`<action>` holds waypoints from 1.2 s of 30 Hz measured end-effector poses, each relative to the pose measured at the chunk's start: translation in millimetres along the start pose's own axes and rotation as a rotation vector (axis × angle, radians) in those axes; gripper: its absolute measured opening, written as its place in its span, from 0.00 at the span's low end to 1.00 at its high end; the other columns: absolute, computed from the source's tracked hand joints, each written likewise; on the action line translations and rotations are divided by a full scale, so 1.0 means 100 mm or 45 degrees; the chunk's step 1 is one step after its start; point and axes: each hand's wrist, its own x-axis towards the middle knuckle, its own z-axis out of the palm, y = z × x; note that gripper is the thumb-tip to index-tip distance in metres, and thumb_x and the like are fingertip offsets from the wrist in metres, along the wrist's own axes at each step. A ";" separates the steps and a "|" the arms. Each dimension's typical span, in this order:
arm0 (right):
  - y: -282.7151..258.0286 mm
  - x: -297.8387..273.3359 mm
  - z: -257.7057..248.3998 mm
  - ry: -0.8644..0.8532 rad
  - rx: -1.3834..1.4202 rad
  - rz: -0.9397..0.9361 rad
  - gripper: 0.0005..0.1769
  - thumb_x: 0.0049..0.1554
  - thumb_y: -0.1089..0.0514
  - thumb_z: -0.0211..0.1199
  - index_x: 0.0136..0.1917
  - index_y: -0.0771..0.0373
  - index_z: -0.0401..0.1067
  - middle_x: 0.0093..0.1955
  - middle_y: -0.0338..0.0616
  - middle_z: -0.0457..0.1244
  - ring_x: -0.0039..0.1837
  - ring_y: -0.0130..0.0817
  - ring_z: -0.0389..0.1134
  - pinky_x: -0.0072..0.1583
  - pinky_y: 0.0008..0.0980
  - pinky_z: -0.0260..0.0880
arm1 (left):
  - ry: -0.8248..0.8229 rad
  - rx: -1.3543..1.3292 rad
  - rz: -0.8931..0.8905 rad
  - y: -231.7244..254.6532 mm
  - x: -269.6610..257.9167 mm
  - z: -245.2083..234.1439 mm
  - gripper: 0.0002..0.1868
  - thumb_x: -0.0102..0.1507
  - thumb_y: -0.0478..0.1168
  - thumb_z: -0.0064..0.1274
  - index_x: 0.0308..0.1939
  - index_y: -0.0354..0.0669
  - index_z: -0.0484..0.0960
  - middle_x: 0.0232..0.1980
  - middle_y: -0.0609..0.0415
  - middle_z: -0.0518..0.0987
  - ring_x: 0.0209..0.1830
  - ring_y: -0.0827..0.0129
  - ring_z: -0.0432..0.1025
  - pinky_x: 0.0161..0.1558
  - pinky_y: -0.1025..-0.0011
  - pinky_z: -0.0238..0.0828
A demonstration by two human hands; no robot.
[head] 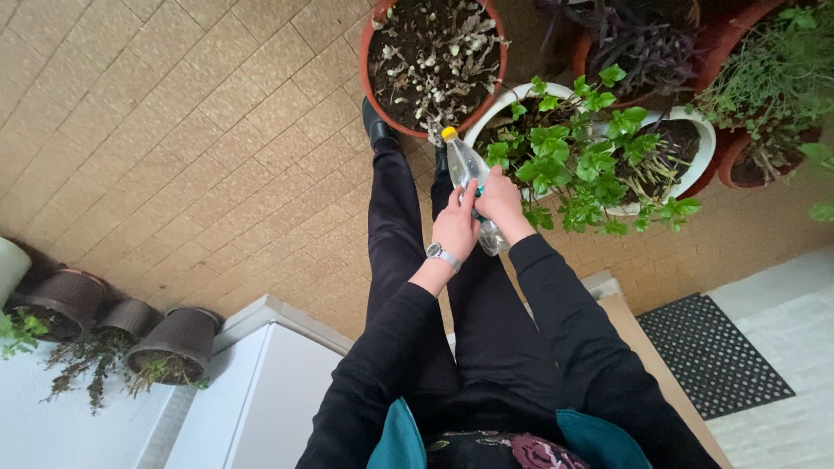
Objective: The person waters several potted plants using a plastic bottle. They move between pots, pouring water onto the soil of each plant in a single room.
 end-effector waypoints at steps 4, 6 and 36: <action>-0.14 -0.16 -0.13 0.016 0.054 -0.013 0.31 0.53 0.62 0.63 0.64 0.79 0.57 0.56 0.75 0.65 0.60 0.74 0.68 0.58 0.64 0.72 | 0.007 -0.007 0.009 0.14 -0.06 -0.27 0.44 0.59 0.35 0.49 0.79 0.52 0.51 0.70 0.33 0.63 0.51 0.31 0.76 0.53 0.46 0.78; -0.15 -0.19 -0.13 0.046 0.080 0.005 0.29 0.55 0.58 0.62 0.63 0.76 0.56 0.58 0.74 0.65 0.61 0.74 0.67 0.62 0.62 0.70 | 0.016 0.009 0.025 0.18 -0.06 -0.34 0.46 0.58 0.34 0.50 0.80 0.55 0.49 0.72 0.35 0.62 0.50 0.33 0.77 0.53 0.47 0.78; 0.66 -1.28 -0.53 0.313 0.222 -0.149 0.34 0.53 0.44 0.62 0.61 0.70 0.60 0.59 0.71 0.66 0.63 0.69 0.68 0.64 0.59 0.70 | 0.109 0.039 0.321 1.07 -1.02 -0.43 0.42 0.58 0.38 0.49 0.77 0.66 0.57 0.67 0.44 0.66 0.50 0.34 0.76 0.52 0.44 0.77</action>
